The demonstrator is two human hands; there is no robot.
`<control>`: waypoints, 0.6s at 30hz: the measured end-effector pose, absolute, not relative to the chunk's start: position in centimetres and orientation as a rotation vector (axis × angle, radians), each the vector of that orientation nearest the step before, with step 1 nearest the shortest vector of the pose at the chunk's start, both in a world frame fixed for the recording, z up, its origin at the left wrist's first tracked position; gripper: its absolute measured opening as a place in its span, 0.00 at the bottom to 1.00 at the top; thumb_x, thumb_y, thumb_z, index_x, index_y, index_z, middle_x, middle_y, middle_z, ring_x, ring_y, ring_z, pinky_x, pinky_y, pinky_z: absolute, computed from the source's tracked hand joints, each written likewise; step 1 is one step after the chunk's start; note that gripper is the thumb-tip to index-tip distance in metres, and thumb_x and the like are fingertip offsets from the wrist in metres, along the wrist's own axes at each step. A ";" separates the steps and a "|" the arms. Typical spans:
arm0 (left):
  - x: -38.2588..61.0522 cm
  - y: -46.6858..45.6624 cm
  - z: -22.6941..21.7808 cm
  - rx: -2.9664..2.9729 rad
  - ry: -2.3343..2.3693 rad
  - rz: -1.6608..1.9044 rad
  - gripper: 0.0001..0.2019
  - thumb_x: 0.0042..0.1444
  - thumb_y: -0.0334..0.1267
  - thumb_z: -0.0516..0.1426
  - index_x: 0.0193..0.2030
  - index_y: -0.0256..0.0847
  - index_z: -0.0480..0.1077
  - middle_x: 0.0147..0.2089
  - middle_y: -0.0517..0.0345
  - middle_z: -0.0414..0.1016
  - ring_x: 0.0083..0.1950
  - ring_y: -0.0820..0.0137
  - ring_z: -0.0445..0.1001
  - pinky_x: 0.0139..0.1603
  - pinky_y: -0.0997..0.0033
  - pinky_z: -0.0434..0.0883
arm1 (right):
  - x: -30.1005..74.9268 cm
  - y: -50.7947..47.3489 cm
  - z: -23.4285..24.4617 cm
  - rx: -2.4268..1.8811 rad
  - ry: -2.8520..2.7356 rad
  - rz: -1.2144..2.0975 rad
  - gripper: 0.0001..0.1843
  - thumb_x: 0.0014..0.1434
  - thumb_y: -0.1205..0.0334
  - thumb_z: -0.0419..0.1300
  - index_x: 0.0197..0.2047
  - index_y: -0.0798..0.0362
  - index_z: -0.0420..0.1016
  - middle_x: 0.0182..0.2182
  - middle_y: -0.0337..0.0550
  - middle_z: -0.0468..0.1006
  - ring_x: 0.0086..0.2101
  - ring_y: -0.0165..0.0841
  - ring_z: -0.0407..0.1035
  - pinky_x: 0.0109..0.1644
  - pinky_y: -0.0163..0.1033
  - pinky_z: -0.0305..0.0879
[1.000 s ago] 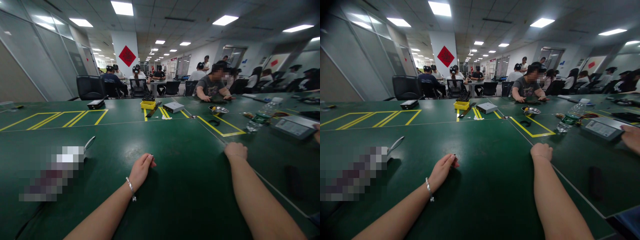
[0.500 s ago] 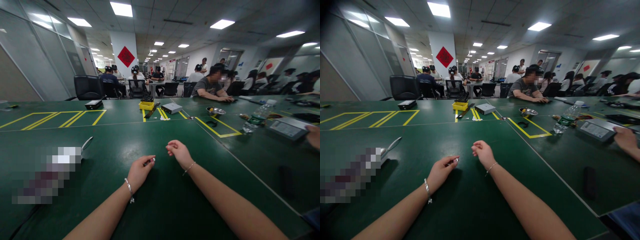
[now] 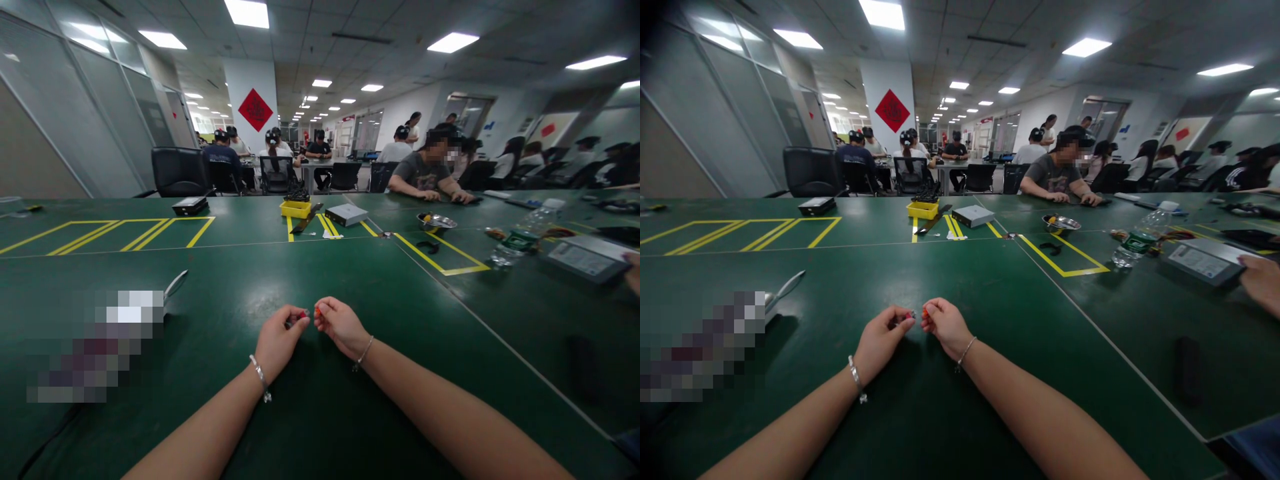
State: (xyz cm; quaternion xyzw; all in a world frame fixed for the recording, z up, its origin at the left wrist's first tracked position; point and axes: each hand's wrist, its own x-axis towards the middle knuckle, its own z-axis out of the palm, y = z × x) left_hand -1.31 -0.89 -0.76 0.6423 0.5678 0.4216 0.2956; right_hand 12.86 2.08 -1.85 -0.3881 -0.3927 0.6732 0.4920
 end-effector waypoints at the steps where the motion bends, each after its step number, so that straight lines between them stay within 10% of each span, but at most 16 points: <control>1: -1.3 -0.9 -0.7 1.689 1.491 1.121 0.08 0.48 0.41 0.54 0.32 0.40 0.70 0.26 0.62 0.71 0.28 0.72 0.68 0.30 0.73 0.64 | 12.8 2.0 -1.8 -0.924 -0.946 1.662 0.13 0.42 0.56 0.62 0.28 0.55 0.65 0.20 0.35 0.68 0.21 0.23 0.62 0.25 0.32 0.56; 11: -1.6 -0.4 -1.2 1.543 1.370 1.198 0.10 0.50 0.42 0.52 0.34 0.39 0.69 0.29 0.60 0.72 0.33 0.71 0.69 0.35 0.72 0.65 | 13.3 1.9 -1.2 -0.851 -0.846 1.780 0.16 0.33 0.72 0.67 0.27 0.57 0.67 0.25 0.37 0.71 0.28 0.25 0.66 0.38 0.35 0.61; 18: -1.5 -0.5 -1.2 1.605 1.471 1.187 0.08 0.46 0.36 0.54 0.35 0.39 0.68 0.31 0.60 0.71 0.33 0.71 0.69 0.35 0.71 0.65 | 13.3 1.9 -1.3 -0.888 -0.909 1.769 0.14 0.39 0.62 0.66 0.31 0.57 0.70 0.24 0.38 0.70 0.24 0.23 0.63 0.30 0.33 0.58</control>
